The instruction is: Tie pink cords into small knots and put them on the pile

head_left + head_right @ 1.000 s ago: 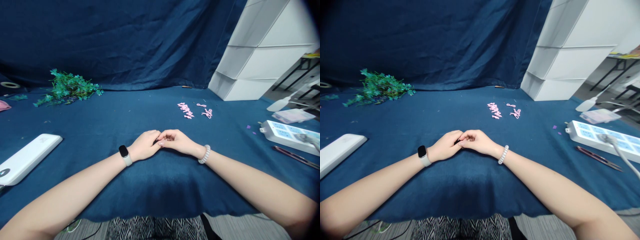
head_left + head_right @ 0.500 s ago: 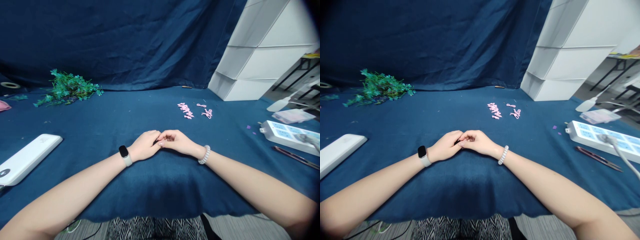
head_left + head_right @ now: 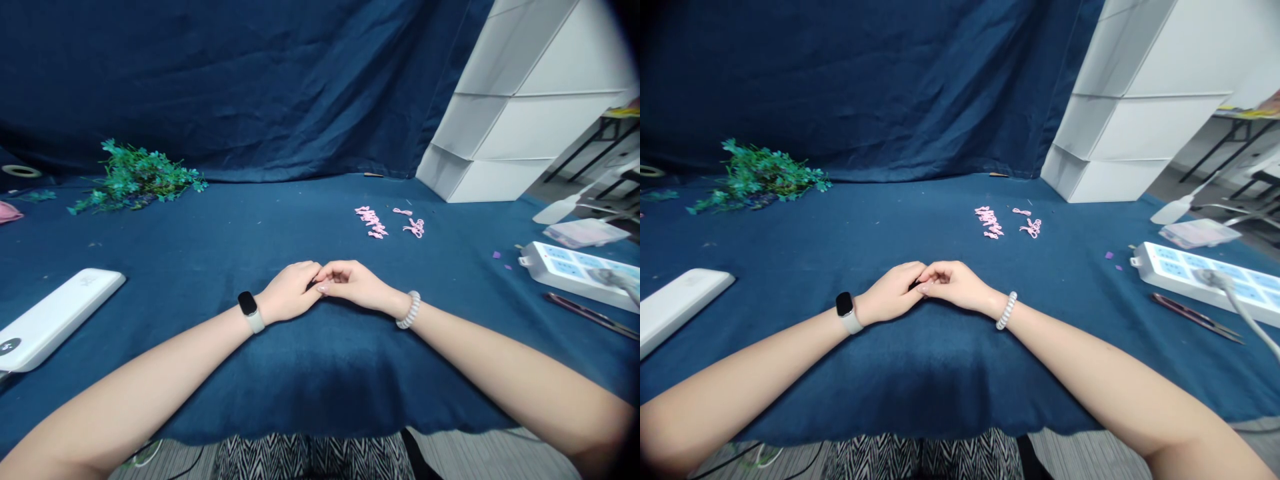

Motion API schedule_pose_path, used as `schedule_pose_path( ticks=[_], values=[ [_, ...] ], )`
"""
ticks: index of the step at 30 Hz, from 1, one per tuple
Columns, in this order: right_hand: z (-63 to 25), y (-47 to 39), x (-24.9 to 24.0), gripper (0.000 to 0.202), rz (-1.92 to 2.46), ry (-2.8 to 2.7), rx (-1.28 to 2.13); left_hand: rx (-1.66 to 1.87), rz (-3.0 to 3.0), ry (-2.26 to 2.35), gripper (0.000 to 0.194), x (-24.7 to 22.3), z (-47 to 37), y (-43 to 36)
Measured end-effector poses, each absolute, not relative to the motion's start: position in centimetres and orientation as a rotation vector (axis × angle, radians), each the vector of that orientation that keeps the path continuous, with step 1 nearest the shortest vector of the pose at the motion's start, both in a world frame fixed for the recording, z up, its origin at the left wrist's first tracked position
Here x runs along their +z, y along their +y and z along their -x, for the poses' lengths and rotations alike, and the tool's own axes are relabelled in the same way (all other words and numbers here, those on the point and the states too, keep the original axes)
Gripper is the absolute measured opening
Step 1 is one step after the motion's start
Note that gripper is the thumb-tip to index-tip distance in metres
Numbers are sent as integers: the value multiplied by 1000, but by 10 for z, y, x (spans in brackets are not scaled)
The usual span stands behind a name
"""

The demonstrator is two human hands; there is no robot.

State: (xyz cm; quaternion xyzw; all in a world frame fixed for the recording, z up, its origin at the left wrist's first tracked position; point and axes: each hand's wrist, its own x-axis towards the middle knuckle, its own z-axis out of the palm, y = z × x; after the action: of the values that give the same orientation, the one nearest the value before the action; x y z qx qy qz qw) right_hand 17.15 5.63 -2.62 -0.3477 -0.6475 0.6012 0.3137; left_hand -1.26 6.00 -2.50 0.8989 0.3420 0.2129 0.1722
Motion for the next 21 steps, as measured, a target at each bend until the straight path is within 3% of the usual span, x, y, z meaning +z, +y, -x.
schedule_pose_path(
  ticks=[21],
  values=[
    [-172, 56, -26, 23, 922, -1726, 1573, 603, -2533, 978, 20, -25, 13, 59]
  ],
)
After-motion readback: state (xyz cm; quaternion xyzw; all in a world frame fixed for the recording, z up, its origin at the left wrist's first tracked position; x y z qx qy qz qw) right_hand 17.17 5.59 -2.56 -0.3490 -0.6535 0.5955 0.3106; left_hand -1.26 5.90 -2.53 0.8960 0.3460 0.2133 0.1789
